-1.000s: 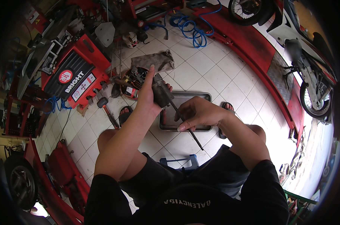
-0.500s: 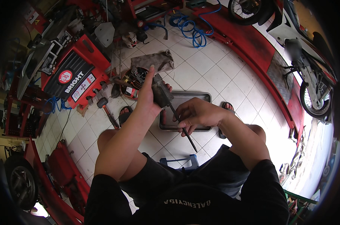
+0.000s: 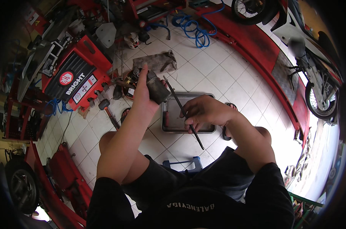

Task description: The person sits on a low stool in a workshop and uses a screwdriver to work on a cylindrical mechanical part held in their left hand. They repeatedly insert the screwdriver into the part, twist it, and scrape the interior surfaces while holding the part over a metal tray.

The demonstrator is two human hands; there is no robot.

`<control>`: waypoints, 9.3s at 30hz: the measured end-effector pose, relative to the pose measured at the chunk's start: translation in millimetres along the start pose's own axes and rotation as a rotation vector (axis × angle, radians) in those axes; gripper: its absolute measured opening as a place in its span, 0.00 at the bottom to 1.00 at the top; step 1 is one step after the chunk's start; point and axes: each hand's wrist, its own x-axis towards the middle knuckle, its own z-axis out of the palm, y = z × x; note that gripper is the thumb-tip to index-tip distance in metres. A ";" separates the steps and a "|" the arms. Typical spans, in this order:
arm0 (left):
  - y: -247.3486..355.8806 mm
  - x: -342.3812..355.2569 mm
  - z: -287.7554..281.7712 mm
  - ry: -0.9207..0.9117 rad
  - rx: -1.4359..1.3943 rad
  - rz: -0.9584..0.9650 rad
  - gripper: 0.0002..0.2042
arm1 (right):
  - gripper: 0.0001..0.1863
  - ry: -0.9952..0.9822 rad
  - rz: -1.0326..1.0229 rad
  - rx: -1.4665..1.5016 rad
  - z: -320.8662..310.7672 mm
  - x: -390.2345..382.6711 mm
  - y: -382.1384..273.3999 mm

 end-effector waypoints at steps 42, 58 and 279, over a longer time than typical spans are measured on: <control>98.0 -51.3 -37.4 0.044 -0.150 0.229 0.16 | 0.10 0.666 0.617 0.462 65.0 186.0 380.2; 98.2 -35.1 -51.3 0.023 -0.168 0.144 0.16 | 0.17 0.717 0.479 0.238 75.7 156.7 356.0; -57.9 51.4 33.4 -0.652 0.654 0.186 0.34 | 0.15 0.625 -0.118 1.009 -39.6 -15.2 9.6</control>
